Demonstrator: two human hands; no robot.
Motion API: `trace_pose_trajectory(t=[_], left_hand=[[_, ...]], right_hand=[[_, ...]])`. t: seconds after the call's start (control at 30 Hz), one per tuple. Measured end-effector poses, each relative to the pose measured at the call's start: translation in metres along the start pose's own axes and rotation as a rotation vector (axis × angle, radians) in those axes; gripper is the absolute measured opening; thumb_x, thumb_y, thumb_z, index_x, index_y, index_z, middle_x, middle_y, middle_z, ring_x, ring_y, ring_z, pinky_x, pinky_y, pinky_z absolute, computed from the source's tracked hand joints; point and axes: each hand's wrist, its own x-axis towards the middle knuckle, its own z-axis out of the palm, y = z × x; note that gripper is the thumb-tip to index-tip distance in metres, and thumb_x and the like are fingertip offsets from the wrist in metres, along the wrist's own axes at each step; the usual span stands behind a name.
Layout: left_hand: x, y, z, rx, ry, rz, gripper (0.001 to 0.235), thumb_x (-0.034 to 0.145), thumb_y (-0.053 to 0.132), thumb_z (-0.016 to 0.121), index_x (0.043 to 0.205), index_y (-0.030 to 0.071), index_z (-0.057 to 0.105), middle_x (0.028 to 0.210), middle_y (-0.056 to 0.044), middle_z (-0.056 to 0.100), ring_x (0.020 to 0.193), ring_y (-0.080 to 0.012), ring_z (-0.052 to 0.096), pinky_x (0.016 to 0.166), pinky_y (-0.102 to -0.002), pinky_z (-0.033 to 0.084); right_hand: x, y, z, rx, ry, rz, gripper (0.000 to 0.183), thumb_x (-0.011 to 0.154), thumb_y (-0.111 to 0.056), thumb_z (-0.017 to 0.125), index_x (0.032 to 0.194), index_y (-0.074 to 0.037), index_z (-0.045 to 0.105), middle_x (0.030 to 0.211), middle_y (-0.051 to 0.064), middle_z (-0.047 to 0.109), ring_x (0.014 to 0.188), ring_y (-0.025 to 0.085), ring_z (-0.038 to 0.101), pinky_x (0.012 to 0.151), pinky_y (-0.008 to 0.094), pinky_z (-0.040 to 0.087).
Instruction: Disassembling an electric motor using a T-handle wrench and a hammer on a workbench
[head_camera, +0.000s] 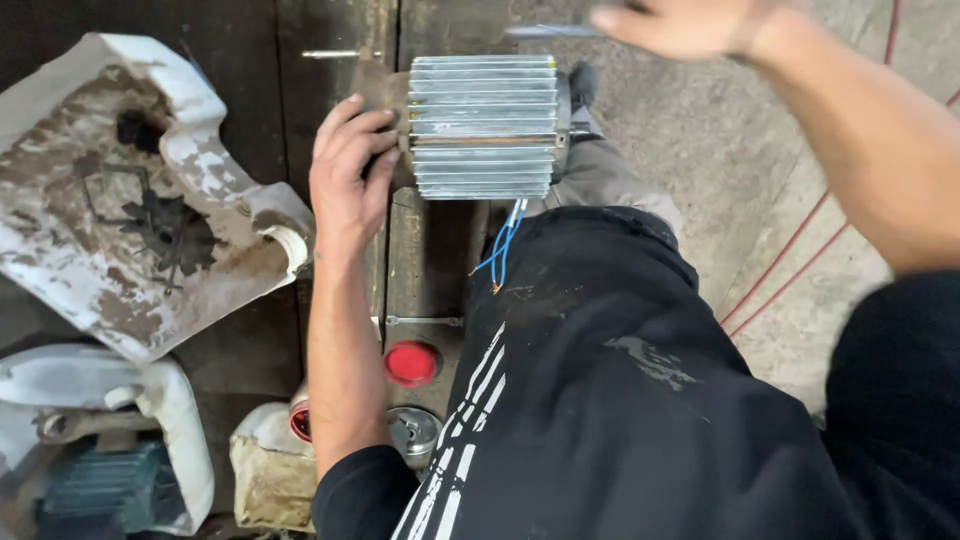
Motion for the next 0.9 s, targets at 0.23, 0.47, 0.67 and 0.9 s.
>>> trace_pose_trajectory(t=[0.23,0.47,0.67,0.9], left_hand=[[-0.002,-0.006,0.003,0.026,0.016,-0.011,0.004,0.099,-0.001,0.071,0.102,-0.003,0.069,0.121,-0.015,0.072,0.131,-0.0407,0.054,0.113,-0.054,0.043],[-0.010,-0.006,0.009,0.041,0.013,-0.049,0.005,0.100,-0.003,0.071,0.103,-0.003,0.068,0.123,-0.017,0.072,0.131,-0.0440,0.054,0.115,-0.055,0.041],[-0.017,-0.005,0.016,0.070,0.002,-0.092,0.010,0.098,-0.008,0.071,0.103,-0.003,0.064,0.130,-0.020,0.070,0.139,-0.0474,0.051,0.120,-0.058,0.036],[-0.010,0.007,0.012,0.087,0.031,-0.129,0.014,0.096,-0.016,0.070,0.108,-0.009,0.065,0.134,-0.026,0.070,0.143,-0.0480,0.050,0.121,-0.059,0.039]], right_hand=[[-0.164,0.002,0.037,0.239,0.038,-0.049,0.114,0.076,-0.062,0.040,0.169,0.001,0.026,0.081,0.011,0.054,0.059,0.017,0.051,0.042,0.029,0.052],[-0.085,0.024,0.176,-0.220,-0.203,0.197,0.065,0.098,-0.073,0.035,0.117,-0.023,0.073,0.127,0.006,0.069,0.105,0.037,0.072,0.076,0.053,0.059],[-0.086,0.127,0.304,0.839,0.269,0.461,0.069,0.095,-0.049,0.063,0.146,-0.003,0.053,0.140,0.017,0.062,0.129,0.029,0.059,0.108,0.042,0.044],[-0.078,0.221,0.350,1.759,0.717,0.525,0.017,0.097,-0.029,0.071,0.099,-0.012,0.068,0.086,0.003,0.067,0.077,0.017,0.069,0.065,0.027,0.054]])
